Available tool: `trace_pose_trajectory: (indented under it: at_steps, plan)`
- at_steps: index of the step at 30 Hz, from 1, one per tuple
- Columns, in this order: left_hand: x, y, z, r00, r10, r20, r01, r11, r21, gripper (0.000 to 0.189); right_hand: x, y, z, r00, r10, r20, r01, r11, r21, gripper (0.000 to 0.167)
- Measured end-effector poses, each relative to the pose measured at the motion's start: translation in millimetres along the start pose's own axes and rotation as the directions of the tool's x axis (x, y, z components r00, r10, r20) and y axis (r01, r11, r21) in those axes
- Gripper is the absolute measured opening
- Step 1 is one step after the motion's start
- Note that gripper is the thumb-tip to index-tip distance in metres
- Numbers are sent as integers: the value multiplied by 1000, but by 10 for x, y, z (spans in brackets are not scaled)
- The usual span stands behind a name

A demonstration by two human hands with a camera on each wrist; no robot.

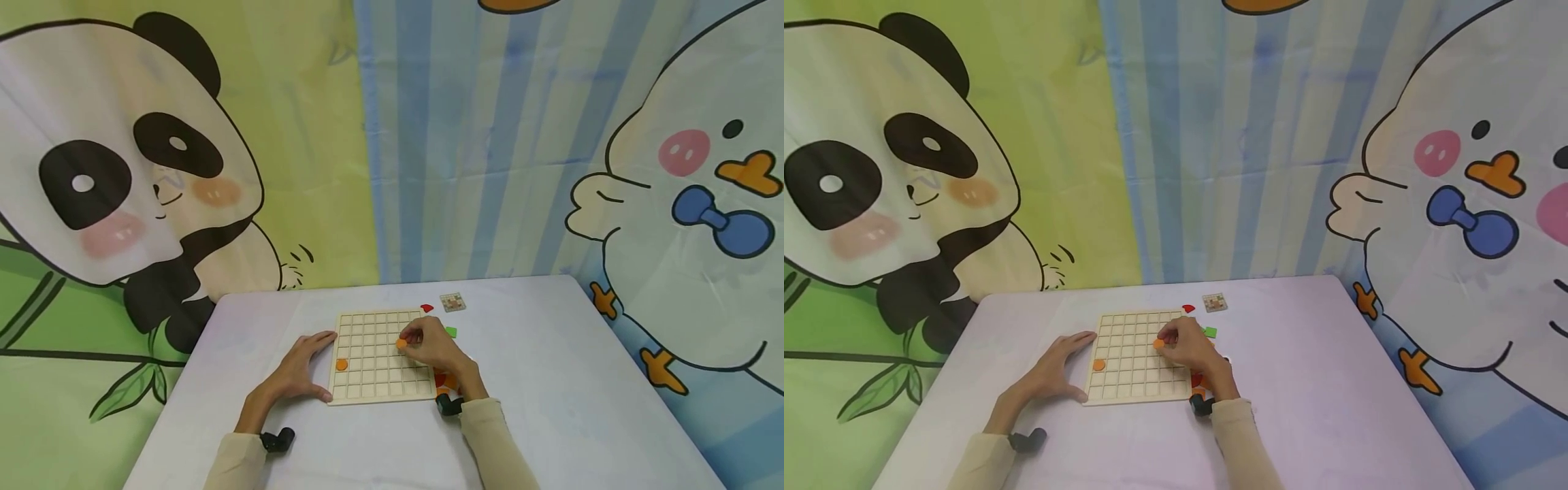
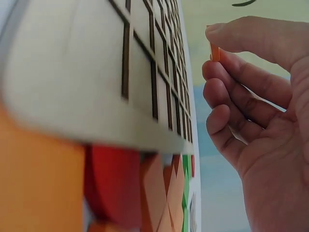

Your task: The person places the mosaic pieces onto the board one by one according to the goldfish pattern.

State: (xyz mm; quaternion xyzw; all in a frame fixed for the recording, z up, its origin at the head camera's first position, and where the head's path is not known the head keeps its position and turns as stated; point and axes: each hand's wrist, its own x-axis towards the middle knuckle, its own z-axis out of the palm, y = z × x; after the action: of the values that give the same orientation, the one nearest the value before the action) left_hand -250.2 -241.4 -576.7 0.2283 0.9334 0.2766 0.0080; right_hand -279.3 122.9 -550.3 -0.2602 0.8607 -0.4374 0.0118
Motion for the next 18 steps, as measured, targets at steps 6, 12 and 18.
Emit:
trace_pose_trajectory:
  at_steps: [6,12,18]
  plan:
    - [-25,-8,8,1000,-3,8,4,1000,-16,140,143,-49,103,999,-39,15,39,999,0,14]
    - [-16,-25,12,1000,-5,4,5,1000,-3,140,334,-63,212,996,-78,38,78,997,-6,13]
    - [-18,-17,-10,1000,-13,13,13,1000,-19,139,467,-101,306,992,-106,63,106,994,7,14]
